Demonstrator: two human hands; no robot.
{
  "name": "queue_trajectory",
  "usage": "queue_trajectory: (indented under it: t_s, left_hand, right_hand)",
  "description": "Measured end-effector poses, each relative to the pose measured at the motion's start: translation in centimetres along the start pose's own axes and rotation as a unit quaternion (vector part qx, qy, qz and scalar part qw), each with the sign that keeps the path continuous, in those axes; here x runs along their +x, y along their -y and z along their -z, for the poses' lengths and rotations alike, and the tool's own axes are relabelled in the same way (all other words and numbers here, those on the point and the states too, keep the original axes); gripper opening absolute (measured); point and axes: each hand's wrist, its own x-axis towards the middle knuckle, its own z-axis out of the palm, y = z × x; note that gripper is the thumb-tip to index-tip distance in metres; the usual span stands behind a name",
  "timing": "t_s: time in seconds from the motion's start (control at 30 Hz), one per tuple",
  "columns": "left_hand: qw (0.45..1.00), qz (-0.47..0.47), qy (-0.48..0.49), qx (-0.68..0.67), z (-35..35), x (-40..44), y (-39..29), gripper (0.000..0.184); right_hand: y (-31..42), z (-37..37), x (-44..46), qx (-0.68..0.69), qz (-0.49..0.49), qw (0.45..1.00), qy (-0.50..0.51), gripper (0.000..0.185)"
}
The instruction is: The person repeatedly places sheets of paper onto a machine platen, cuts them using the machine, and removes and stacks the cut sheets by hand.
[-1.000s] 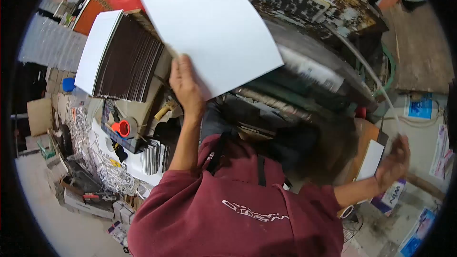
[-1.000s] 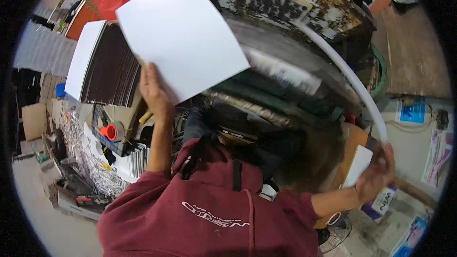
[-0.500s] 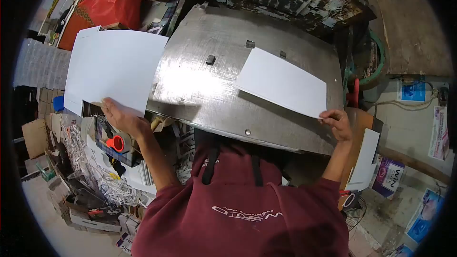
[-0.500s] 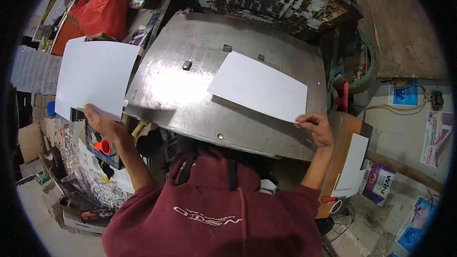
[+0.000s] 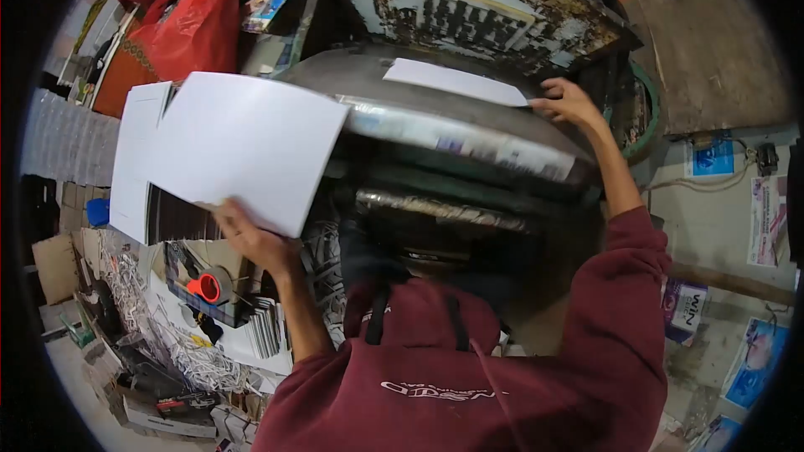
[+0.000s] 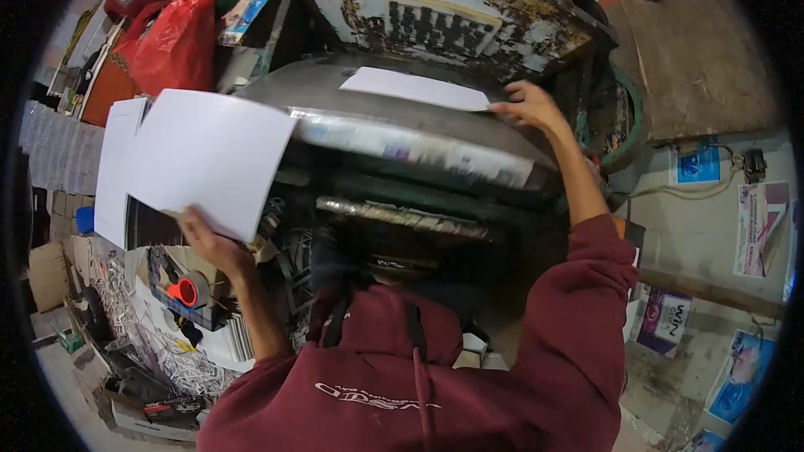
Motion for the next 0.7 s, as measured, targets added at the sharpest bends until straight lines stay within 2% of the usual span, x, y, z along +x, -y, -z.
queue_trajectory:
  t_s: [0.03,0.07,0.13,0.2,0.23,0.27,0.3,0.37,0.43,0.47,0.5,0.53,0.6,0.67,0.7]
  left_hand:
    - [0.999,-0.006,0.041,-0.001,-0.4,-0.7,0.4,0.025]
    - [0.997,-0.010,0.079,0.002,-0.9,-1.6,0.5,0.022]
    - [0.986,0.051,0.151,-0.054,-3.5,-4.0,-1.2,0.016]
    - [0.966,0.136,0.215,-0.045,-6.0,-6.3,-2.1,0.017]
    - [0.954,0.164,0.241,-0.074,-7.0,-7.5,-1.9,0.017]
    - [0.938,0.191,0.271,-0.105,-8.0,-8.7,-1.7,0.018]
    - [0.920,0.228,0.288,-0.135,-9.2,-10.0,-2.2,0.019]
    - [0.880,0.300,0.315,-0.189,-10.7,-12.6,-2.4,0.020]
    - [0.840,0.327,0.399,-0.166,-11.1,-14.6,-2.4,0.027]
    - [0.822,0.346,0.432,-0.136,-11.4,-15.8,-2.6,0.030]
    - [0.772,0.327,0.531,-0.123,-10.8,-16.7,-1.4,0.038]
    - [0.724,0.230,0.649,-0.041,-10.4,-16.9,-0.6,0.045]
    - [0.703,0.104,0.701,-0.070,-10.8,-18.7,-1.9,0.049]
    - [0.708,0.122,0.695,-0.027,-10.5,-19.2,-2.2,0.053]
    - [0.711,0.140,0.689,-0.010,-10.2,-19.2,-1.9,0.054]
  right_hand:
    - [0.0,0.6,0.4,-0.199,0.120,0.961,-0.153,0.079]
    - [-0.1,0.6,0.5,-0.379,0.231,0.847,-0.293,0.080]
    - [6.0,-0.5,-3.2,-0.174,0.315,0.860,-0.363,0.073]
    - [11.0,-3.6,-10.4,0.002,0.339,0.886,-0.317,0.066]
    - [12.0,-6.1,-14.2,0.003,0.291,0.924,-0.249,0.058]
    - [12.9,-8.7,-17.0,-0.006,0.437,0.872,-0.219,0.060]
    - [13.1,-11.6,-19.6,-0.088,0.440,0.866,-0.221,0.055]
    - [10.7,-13.9,-21.1,-0.178,0.421,0.859,-0.232,0.047]
    - [6.3,-14.3,-21.2,-0.196,0.384,0.866,-0.254,0.043]
    - [5.0,-13.1,-21.9,-0.147,0.383,0.876,-0.253,0.042]
    - [2.9,-12.4,-22.6,-0.082,0.331,0.907,-0.248,0.038]
    - [0.5,-11.7,-23.2,-0.018,0.277,0.928,-0.249,0.034]
    - [-5.0,-9.4,-25.4,0.005,0.068,0.954,-0.292,0.032]
    - [-12.7,-6.6,-28.6,-0.067,-0.016,0.892,-0.447,0.031]
    - [-14.2,-5.1,-31.0,-0.080,-0.058,0.838,-0.536,0.032]
